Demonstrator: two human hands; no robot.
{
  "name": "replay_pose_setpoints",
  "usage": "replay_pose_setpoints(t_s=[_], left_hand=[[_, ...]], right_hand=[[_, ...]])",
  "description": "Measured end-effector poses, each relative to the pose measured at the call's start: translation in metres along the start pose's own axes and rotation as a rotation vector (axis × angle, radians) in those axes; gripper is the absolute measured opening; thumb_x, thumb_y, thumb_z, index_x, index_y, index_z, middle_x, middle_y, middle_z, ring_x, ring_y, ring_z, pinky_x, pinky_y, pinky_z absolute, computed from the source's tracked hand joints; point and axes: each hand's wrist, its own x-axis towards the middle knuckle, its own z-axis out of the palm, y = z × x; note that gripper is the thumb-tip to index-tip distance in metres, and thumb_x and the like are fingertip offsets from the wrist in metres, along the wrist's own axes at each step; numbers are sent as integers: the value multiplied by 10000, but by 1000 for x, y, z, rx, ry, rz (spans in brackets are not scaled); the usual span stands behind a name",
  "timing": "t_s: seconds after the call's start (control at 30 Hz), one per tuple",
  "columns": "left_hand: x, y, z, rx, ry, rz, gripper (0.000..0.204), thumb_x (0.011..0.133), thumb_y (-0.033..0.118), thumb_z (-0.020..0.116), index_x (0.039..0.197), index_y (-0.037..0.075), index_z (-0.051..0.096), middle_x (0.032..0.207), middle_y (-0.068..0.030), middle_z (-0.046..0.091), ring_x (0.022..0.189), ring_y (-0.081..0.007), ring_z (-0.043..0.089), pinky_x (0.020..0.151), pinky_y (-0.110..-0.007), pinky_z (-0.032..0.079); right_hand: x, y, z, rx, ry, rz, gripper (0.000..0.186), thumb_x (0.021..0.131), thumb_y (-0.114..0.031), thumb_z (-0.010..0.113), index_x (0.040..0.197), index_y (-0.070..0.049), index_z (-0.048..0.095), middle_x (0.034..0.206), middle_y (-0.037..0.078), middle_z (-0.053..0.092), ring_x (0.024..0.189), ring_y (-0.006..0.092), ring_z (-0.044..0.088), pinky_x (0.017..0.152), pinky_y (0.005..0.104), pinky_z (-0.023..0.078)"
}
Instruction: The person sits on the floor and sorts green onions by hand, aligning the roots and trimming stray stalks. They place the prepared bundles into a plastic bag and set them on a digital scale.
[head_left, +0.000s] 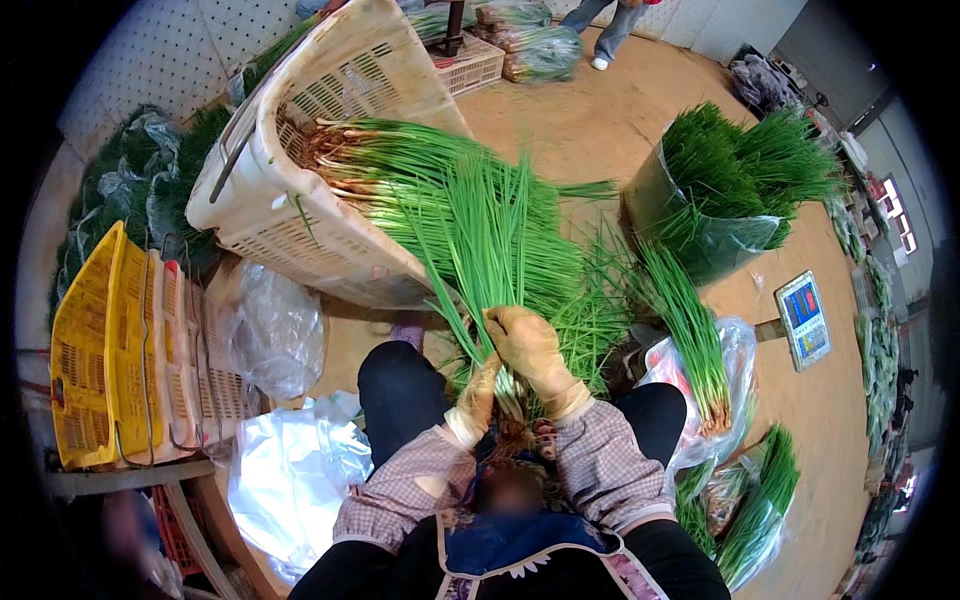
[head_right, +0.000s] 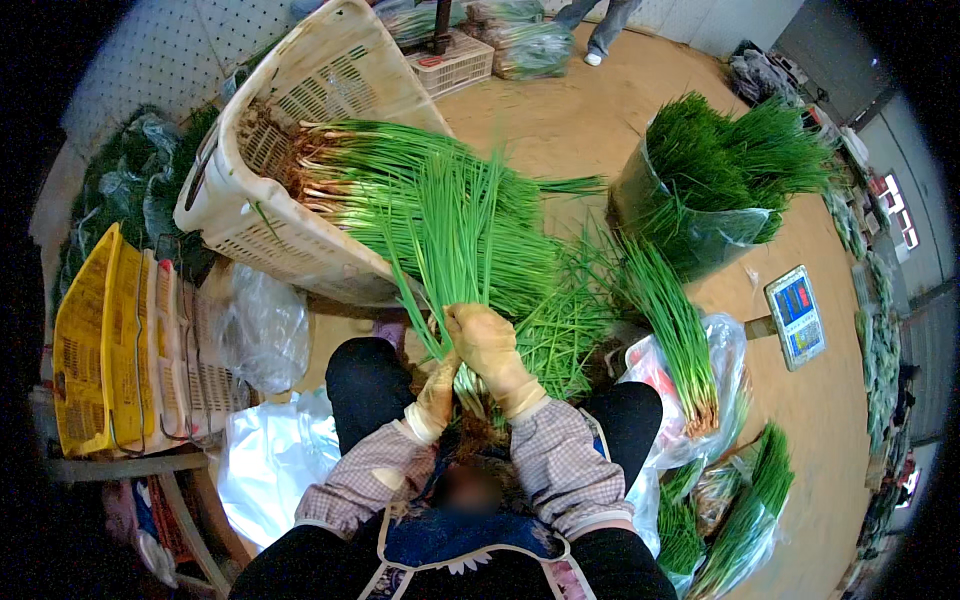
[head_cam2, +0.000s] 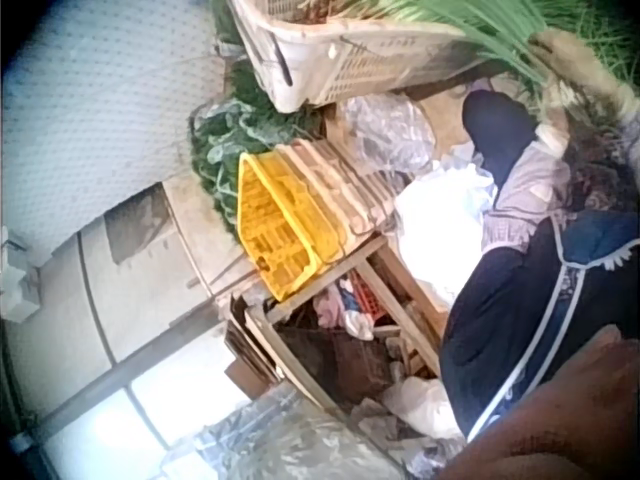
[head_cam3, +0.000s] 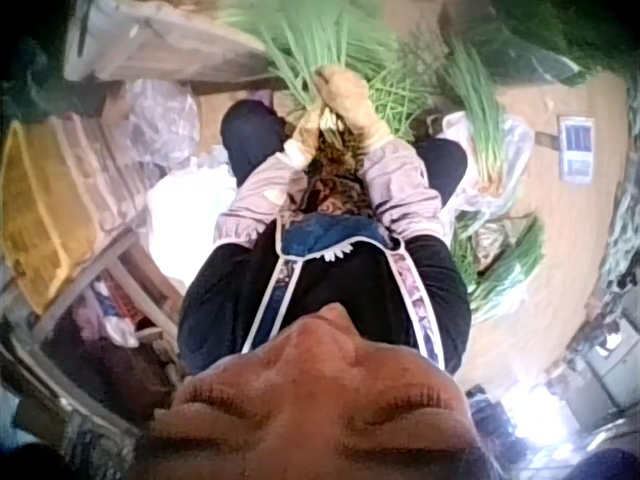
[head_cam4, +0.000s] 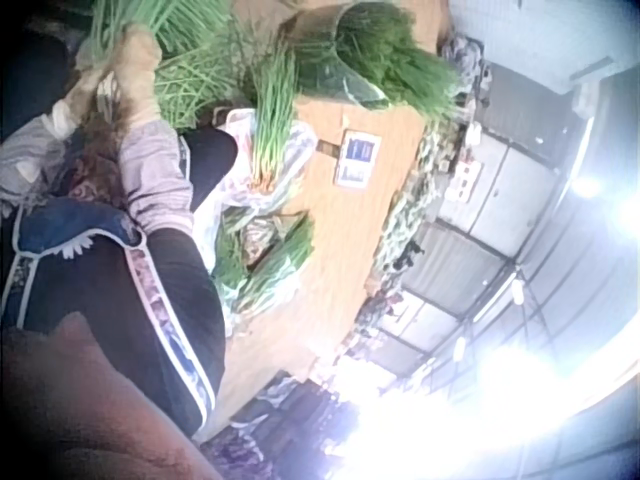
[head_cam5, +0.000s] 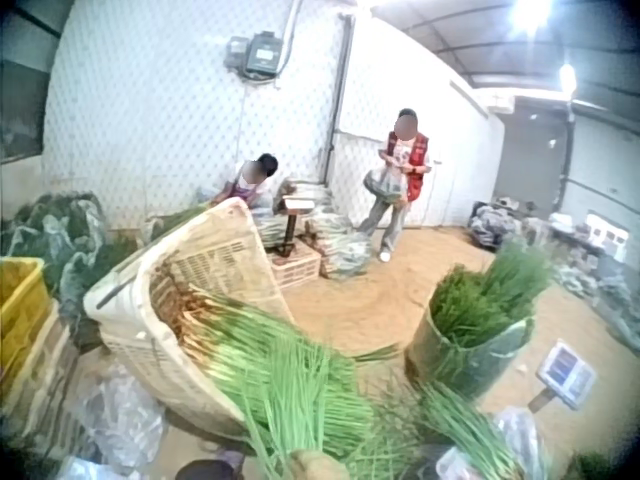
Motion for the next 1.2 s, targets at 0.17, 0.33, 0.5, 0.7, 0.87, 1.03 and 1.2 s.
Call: replay_pose_setpoints(t_s=[0.17,0.33,0.5,0.7,0.87,1.03,1.2], left_hand=[[-8,10,6,424,77,59,397,996,162,335,1345,-8,415,1270,-161,510,1178,-256,492,1003,-299,387],[-6,-9,-7,903,4,145,380,943,35,376,1310,-30,448,1230,-209,525,1133,-298,522,974,-325,416],[-4,-35,-23,900,42,399,380,908,37,444,1277,-52,467,1148,-225,572,1051,-326,568,905,-339,463],[-2,3,11,529,97,100,313,937,98,430,1201,-45,518,1029,-206,610,906,-325,594,802,-353,496],[5,-51,-26,635,115,115,304,946,87,413,1213,-14,519,1106,-178,587,996,-291,562,866,-350,461],[-1,7,9,168,204,-277,300,969,148,414,1213,5,515,1095,-133,584,986,-237,545,860,-332,446],[-4,6,10,221,202,-180,329,981,235,436,1210,11,514,1081,-116,585,959,-220,541,838,-322,445]], right_hand=[[17,-10,4,-70,-19,-19,262,857,-277,594,906,-20,582,846,169,634,802,352,623,688,435,498],[57,-21,14,-197,-160,173,409,786,-370,670,948,-8,572,884,197,651,834,360,644,717,432,516],[70,-24,13,-183,-179,139,208,817,-230,592,906,-44,623,940,209,656,866,364,648,756,447,516],[55,-17,15,-61,53,-69,188,804,-213,582,863,-39,543,837,196,623,834,400,604,711,492,485],[71,-38,4,-134,-212,189,279,828,-283,589,912,-20,549,889,215,645,872,401,622,758,468,492],[70,-26,11,-140,-230,137,329,838,-291,617,1028,-38,526,926,213,635,899,386,608,778,466,472],[66,-32,7,-93,-205,224,316,847,-306,602,993,-31,547,948,211,632,903,388,606,776,465,469]])
